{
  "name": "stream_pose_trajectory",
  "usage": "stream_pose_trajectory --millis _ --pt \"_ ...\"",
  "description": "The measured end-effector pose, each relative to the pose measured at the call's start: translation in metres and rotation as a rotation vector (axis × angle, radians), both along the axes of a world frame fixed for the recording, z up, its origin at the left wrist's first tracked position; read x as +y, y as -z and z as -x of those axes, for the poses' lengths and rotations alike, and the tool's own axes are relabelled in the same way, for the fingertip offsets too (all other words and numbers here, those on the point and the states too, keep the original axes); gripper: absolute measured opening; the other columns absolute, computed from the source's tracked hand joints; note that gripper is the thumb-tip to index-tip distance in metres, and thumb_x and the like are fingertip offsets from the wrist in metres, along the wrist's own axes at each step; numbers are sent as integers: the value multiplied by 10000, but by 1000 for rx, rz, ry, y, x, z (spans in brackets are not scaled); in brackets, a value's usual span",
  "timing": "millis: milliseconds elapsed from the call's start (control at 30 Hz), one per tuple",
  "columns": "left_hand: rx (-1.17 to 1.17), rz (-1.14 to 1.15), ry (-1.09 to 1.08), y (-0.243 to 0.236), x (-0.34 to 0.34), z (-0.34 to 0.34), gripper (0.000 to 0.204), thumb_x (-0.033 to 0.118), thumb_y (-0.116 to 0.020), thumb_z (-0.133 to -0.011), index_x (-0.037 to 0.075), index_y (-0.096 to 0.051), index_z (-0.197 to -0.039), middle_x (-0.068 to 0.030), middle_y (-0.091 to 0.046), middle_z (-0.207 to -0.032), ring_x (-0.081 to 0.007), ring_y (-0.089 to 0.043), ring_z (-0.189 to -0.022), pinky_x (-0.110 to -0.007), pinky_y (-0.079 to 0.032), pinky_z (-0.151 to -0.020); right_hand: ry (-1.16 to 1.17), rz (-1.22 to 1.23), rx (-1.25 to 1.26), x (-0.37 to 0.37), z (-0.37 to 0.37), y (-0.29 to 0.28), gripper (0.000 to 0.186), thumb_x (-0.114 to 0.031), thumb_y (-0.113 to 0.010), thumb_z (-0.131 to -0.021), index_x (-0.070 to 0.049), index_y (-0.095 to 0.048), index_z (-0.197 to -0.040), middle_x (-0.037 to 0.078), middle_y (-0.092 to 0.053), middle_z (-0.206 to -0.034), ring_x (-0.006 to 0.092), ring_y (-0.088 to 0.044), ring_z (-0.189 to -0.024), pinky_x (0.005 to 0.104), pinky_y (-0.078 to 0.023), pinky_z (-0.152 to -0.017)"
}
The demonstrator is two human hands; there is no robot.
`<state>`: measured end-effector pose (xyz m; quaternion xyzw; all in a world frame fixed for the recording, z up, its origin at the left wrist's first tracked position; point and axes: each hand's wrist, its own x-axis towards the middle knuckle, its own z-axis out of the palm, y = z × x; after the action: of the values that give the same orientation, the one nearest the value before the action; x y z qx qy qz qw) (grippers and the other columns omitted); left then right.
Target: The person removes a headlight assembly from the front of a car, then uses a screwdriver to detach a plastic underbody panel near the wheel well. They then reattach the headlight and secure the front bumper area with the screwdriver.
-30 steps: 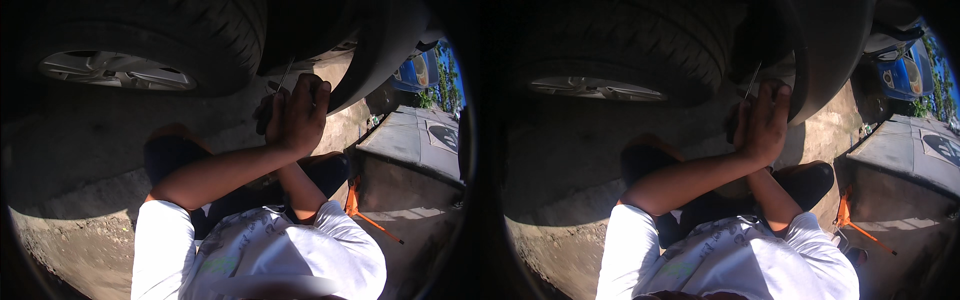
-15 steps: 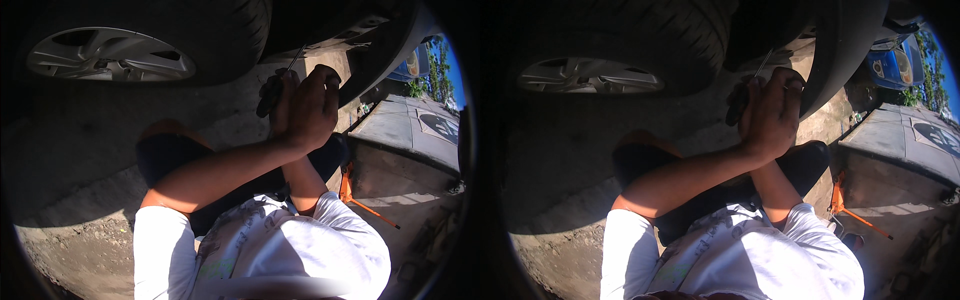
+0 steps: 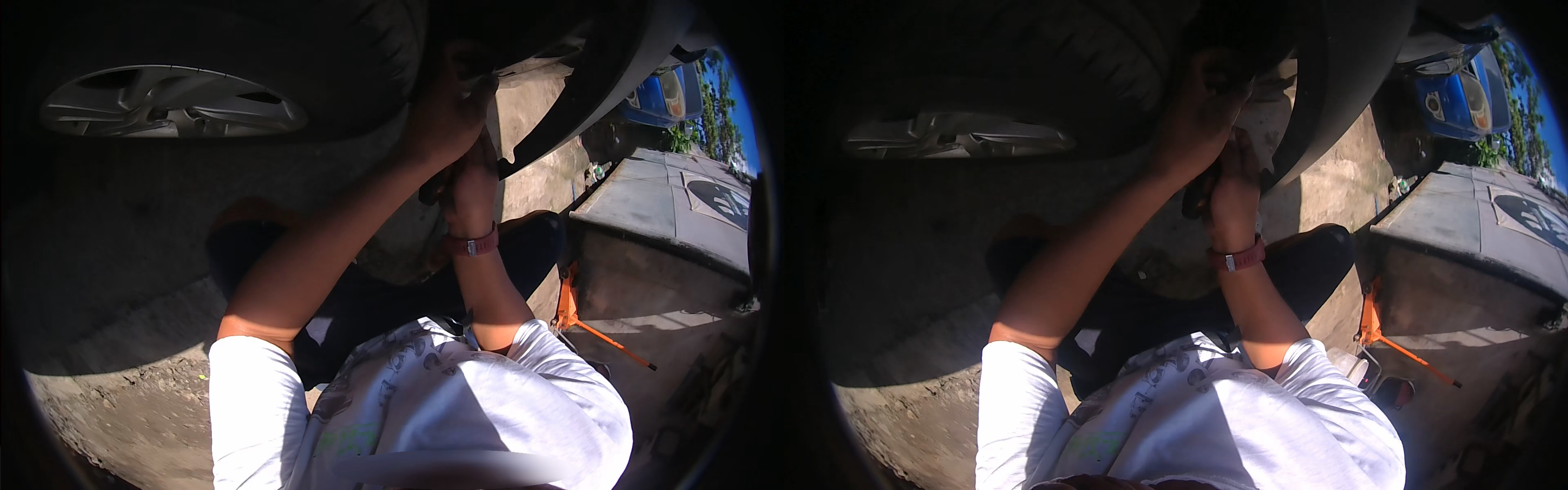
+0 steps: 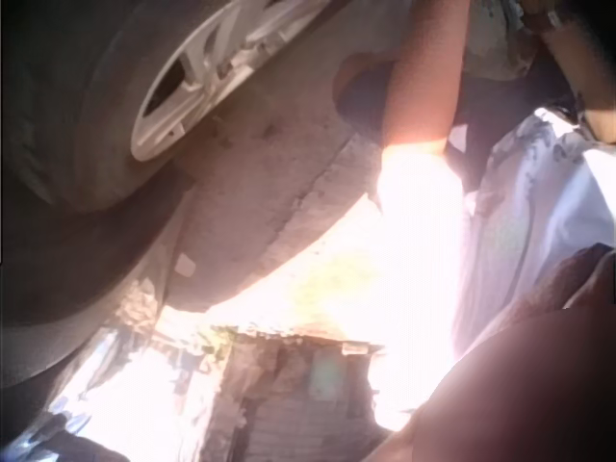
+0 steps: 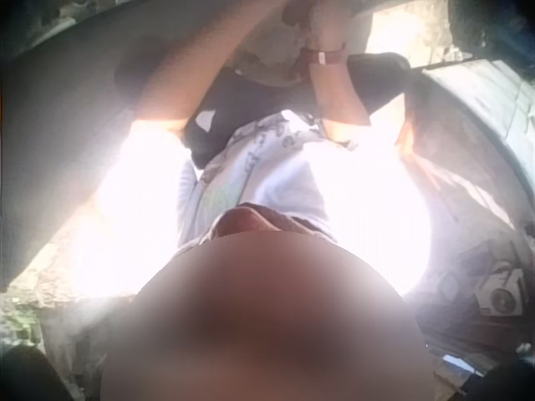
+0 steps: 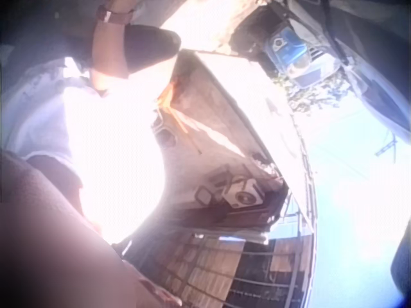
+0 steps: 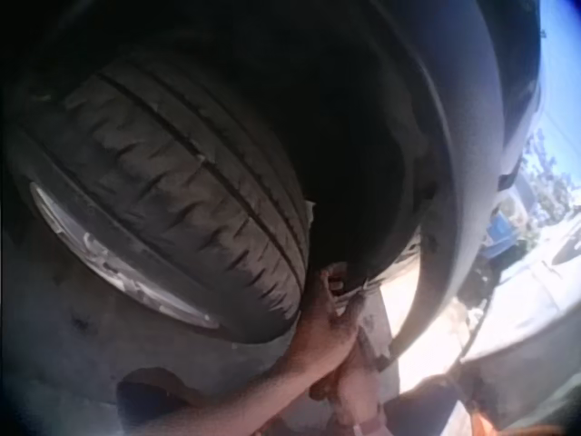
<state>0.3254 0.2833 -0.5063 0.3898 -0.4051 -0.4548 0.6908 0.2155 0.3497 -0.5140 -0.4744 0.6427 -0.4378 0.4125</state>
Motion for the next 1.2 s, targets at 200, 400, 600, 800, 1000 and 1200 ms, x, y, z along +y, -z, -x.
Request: stream_pose_trajectory --millis 200,400,600,800,1000,1200 --pt "22 5 146 38 -27 10 384 214 -657 -1092 11 -644 -1418 -163 -709 -1344 -271 -707 -1252 -401 -552 -1063 -96 -54 -128 1 -20 -26 327 -127 -454 -1187 14 -617 -1433 113 -680 -1280 164 -714 -915 322 -577 -785" --pt "-206 34 101 41 -28 7 343 202 -648 -1094 7 -676 -1375 -169 -713 -1378 -265 -708 -1286 -392 -552 -1076 -38 -99 -289 2 -21 -33 296 -261 -449 -1210 -57 -638 -1314 73 -709 -1014 177 -708 -827 329 -568 -742" --pt "254 -18 236 54 -34 22 295 169 -711 -1069 18 -710 -1323 -156 -654 -1434 -239 -701 -1302 -381 -567 -1085 -40 -116 -378 -1 -20 -34 209 -247 -491 -1189 -96 -636 -1186 61 -706 -882 172 -682 -661 311 -532 -603" --pt "-215 203 48 66 -43 23 350 161 -772 -1038 14 -693 -1346 -144 -640 -1466 -278 -688 -1323 -367 -562 -1118 -27 -127 -340 -1 -21 -35 192 -240 -488 -1186 -104 -623 -1173 67 -701 -870 178 -681 -644 312 -531 -585" --pt "348 -114 336 37 -27 17 646 167 -852 -1000 -8 -526 -1530 -194 -653 -1485 -279 -657 -1374 -380 -563 -1114 -47 -104 -343 0 -23 -36 170 -229 -492 -1179 -105 -606 -1158 69 -695 -866 187 -681 -638 316 -530 -582" --pt "324 -68 342 39 -30 14 672 193 -863 -1003 -14 -518 -1541 -206 -654 -1484 -282 -654 -1382 -382 -575 -1092 19 -91 -253 0 -23 -30 272 -220 -516 -1161 -45 -654 -1317 95 -712 -1010 176 -706 -780 320 -547 -694"
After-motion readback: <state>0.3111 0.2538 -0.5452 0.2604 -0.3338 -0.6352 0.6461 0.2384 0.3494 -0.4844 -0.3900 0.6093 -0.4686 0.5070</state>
